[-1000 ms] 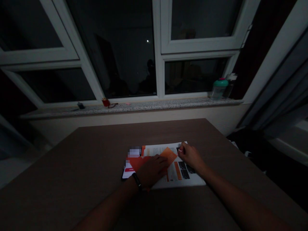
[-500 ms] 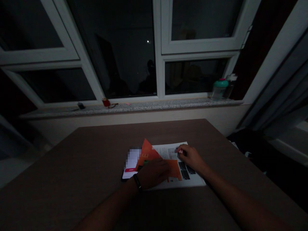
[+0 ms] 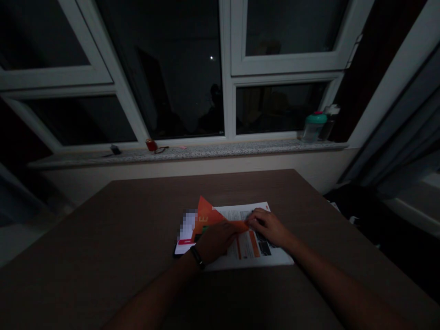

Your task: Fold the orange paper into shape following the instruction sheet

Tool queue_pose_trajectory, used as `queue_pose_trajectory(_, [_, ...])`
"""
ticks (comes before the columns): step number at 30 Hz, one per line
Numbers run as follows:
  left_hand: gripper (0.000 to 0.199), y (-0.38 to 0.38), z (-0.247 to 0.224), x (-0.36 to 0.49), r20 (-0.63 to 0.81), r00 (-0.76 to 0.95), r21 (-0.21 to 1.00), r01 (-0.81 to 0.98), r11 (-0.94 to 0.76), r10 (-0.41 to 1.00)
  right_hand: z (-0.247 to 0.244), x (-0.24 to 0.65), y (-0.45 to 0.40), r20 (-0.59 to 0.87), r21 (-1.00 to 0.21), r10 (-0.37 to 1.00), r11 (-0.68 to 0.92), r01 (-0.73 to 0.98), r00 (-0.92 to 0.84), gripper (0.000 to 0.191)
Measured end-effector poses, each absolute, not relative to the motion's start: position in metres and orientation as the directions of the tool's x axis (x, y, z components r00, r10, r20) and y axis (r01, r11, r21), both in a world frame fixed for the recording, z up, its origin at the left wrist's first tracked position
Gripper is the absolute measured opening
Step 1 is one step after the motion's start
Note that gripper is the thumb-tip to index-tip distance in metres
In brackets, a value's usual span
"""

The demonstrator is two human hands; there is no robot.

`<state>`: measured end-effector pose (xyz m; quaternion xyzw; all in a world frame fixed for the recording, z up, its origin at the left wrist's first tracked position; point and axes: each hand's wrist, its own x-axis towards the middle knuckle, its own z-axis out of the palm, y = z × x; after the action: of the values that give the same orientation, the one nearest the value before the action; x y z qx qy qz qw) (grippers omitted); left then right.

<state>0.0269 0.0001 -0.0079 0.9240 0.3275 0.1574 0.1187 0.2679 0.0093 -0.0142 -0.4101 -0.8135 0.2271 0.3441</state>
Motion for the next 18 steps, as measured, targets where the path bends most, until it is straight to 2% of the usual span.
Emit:
queue_pose_trajectory(3, [0.020,0.0009,-0.0081,0.0275,0.200,0.693,0.333,0.617,-0.713,0.693,-0.0192,0.2685,0.0101,0.376,-0.632,0.804,0.586,0.508,-0.460,0.009])
queue_pose_trajectory(8, [0.022,0.0001,-0.0058,0.0276,0.209,0.656,0.370,0.634,-0.679,0.726,-0.0210,0.2660,0.0091,0.370,-0.601,0.792,0.603,0.525,-0.486,0.006])
queue_pose_trajectory(15, [0.033,-0.0007,-0.0025,0.0286,0.191,0.663,0.471,0.585,-0.660,0.724,-0.0182,0.2620,0.0059,0.345,-0.625,0.809,0.576,0.526,-0.476,0.014])
queue_pose_trajectory(18, [0.031,-0.0007,-0.0033,0.0287,0.184,0.681,0.443,0.586,-0.679,0.708,-0.0193,0.2611,0.0056,0.342,-0.627,0.816,0.568,0.533,-0.466,0.015])
